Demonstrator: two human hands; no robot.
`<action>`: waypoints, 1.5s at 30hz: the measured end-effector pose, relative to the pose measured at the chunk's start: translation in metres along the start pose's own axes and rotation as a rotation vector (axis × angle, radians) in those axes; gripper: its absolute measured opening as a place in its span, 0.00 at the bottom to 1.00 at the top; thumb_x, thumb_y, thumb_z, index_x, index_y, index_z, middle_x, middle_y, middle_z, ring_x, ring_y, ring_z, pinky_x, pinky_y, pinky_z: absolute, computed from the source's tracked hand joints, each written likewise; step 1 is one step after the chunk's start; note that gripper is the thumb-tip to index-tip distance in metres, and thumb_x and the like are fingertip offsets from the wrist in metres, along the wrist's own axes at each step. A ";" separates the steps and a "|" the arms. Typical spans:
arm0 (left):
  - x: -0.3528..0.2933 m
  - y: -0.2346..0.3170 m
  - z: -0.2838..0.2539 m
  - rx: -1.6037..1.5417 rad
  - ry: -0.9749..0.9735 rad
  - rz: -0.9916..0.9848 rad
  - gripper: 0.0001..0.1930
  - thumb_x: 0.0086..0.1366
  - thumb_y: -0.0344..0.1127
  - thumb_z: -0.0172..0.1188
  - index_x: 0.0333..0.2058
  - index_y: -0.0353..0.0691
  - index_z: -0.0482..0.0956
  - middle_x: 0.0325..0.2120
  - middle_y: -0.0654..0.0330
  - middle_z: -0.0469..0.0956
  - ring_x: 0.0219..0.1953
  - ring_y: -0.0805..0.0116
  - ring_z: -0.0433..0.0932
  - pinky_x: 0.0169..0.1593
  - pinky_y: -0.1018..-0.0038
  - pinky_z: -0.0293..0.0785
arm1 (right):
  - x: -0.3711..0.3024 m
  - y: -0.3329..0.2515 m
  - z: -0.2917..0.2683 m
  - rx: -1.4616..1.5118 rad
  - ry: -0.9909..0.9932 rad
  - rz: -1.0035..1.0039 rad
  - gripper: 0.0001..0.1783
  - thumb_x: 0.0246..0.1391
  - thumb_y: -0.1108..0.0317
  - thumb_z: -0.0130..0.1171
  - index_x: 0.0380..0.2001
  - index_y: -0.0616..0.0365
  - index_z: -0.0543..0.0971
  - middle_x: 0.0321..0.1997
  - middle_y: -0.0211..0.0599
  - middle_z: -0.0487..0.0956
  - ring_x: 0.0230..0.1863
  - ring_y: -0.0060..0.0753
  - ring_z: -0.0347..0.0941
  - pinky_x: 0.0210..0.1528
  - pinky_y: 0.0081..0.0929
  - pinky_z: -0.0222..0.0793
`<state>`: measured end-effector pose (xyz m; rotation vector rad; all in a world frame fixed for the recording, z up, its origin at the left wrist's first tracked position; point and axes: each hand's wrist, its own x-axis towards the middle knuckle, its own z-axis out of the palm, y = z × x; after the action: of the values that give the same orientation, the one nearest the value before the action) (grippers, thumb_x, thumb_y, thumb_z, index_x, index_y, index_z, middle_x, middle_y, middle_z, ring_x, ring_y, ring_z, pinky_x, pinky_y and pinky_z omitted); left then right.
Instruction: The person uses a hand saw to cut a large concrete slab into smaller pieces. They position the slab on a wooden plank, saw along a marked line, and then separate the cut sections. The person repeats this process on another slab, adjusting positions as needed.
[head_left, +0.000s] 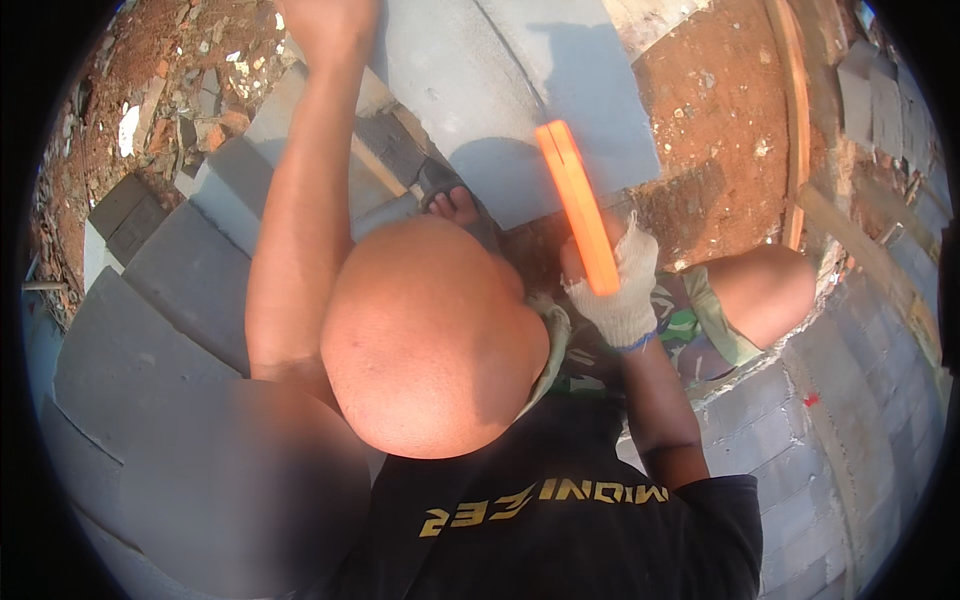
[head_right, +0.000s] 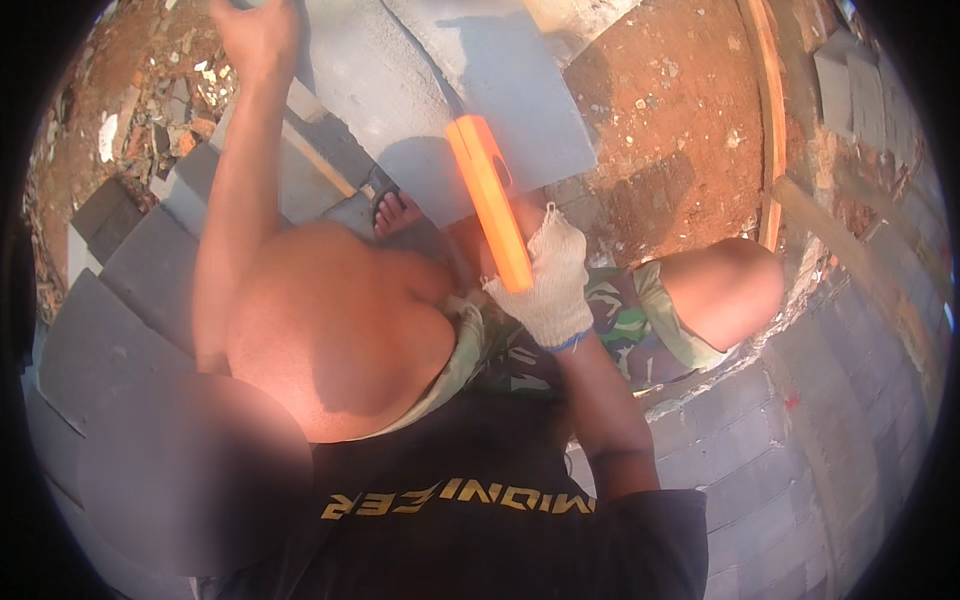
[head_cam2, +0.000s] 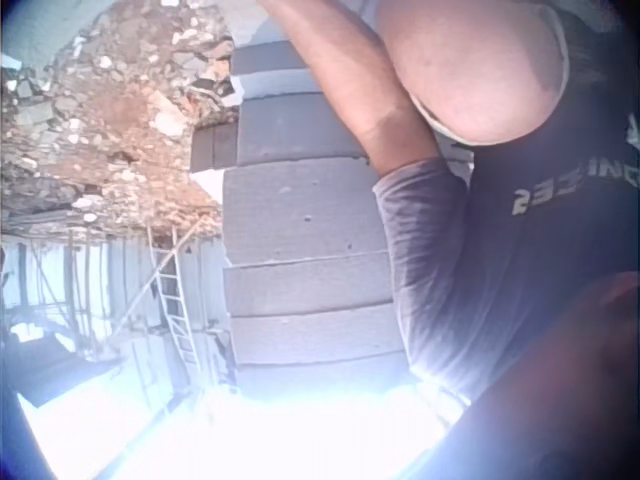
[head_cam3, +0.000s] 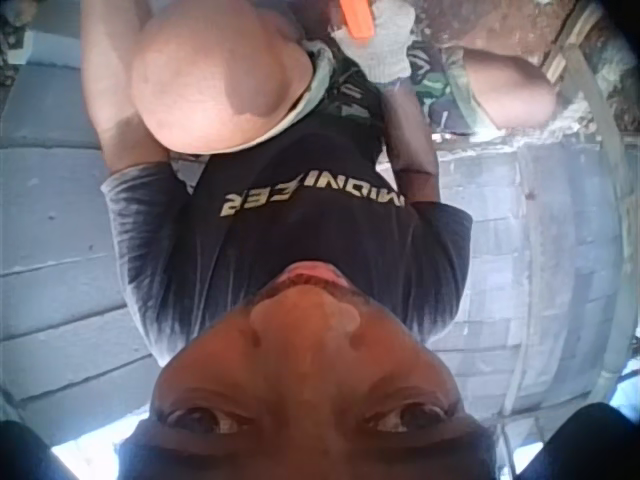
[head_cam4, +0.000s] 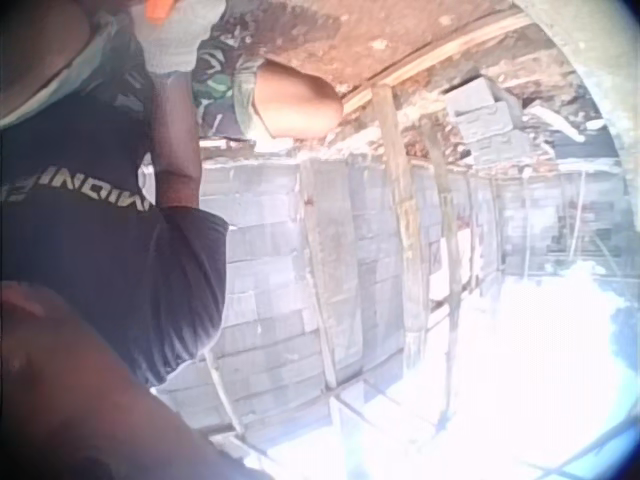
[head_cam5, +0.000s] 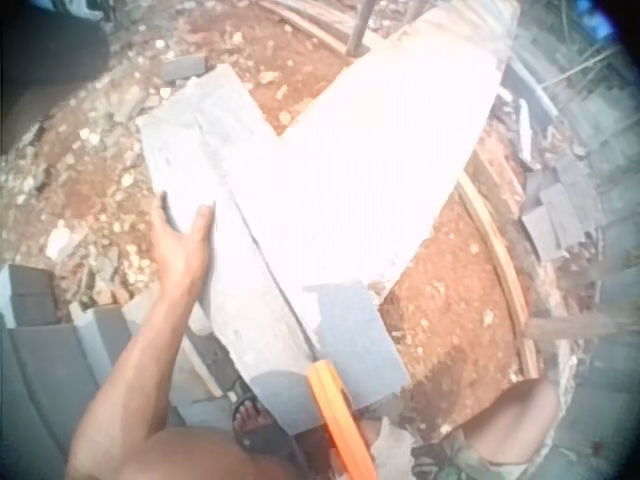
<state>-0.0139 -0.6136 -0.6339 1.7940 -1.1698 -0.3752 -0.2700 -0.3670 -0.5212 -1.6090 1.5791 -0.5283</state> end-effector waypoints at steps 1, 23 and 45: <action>-0.001 0.010 0.001 0.001 -0.009 -0.020 0.45 0.61 0.46 0.69 0.68 0.24 0.59 0.65 0.33 0.65 0.70 0.43 0.63 0.72 0.60 0.57 | 0.012 0.005 0.004 -0.072 0.079 -0.031 0.09 0.46 0.75 0.62 0.34 0.59 0.81 0.25 0.40 0.78 0.23 0.47 0.75 0.29 0.37 0.72; 0.003 0.001 -0.006 0.013 0.042 -0.040 0.45 0.61 0.47 0.70 0.69 0.26 0.59 0.66 0.35 0.66 0.69 0.46 0.65 0.71 0.62 0.59 | -0.080 0.003 -0.003 -0.011 0.041 0.055 0.06 0.43 0.73 0.67 0.27 0.60 0.80 0.21 0.43 0.75 0.22 0.49 0.74 0.25 0.41 0.72; -0.001 0.005 0.007 -0.028 -0.048 -0.061 0.45 0.62 0.48 0.69 0.69 0.28 0.58 0.66 0.35 0.65 0.69 0.47 0.65 0.71 0.63 0.59 | -0.109 -0.010 -0.023 0.006 -0.146 0.174 0.18 0.43 0.75 0.63 0.41 0.66 0.83 0.38 0.47 0.84 0.37 0.49 0.83 0.39 0.38 0.80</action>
<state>-0.0216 -0.6174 -0.6337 1.8078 -1.1397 -0.4702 -0.2956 -0.2688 -0.4741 -1.4546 1.5869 -0.3150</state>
